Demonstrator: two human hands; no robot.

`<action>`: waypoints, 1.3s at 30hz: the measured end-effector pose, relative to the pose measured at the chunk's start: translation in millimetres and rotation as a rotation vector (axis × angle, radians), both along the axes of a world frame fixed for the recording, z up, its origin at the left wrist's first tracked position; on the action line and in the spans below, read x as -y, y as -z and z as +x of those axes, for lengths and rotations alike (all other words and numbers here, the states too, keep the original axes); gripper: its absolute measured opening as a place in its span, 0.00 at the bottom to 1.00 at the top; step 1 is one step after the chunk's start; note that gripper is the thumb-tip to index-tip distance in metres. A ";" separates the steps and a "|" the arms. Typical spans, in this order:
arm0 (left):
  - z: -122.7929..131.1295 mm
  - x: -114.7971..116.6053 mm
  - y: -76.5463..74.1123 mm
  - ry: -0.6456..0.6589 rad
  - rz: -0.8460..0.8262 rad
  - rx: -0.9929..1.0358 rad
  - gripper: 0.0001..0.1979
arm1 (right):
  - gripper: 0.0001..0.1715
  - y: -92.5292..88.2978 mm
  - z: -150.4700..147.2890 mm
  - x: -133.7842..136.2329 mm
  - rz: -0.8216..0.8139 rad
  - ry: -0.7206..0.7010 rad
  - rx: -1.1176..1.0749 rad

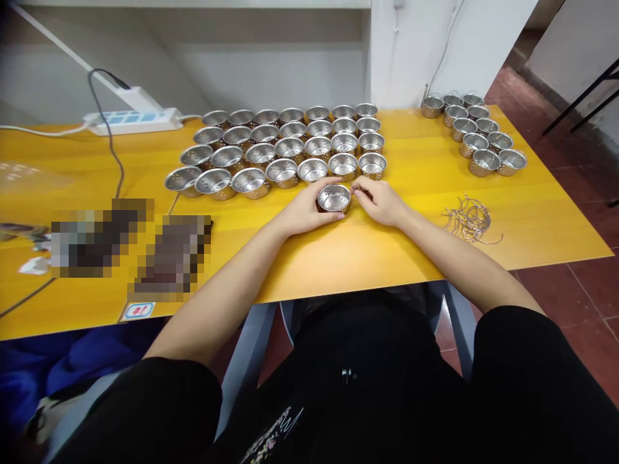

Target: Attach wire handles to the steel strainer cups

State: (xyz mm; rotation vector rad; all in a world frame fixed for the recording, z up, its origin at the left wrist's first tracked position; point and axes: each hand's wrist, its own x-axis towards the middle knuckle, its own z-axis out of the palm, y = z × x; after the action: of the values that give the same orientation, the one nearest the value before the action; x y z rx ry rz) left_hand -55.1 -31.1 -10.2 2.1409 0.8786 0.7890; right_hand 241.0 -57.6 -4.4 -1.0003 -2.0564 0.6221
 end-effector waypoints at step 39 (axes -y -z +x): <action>-4.6 5.7 -0.2 0.048 -0.014 0.067 0.57 | 0.24 -5.5 -12.8 7.3 -0.269 -0.054 -0.532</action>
State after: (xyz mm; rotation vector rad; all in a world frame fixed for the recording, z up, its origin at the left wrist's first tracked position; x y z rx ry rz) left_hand -59.7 -36.8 -10.1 2.1030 0.7932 0.8235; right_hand 228.3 -64.9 1.1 -0.8141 -1.5589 1.0859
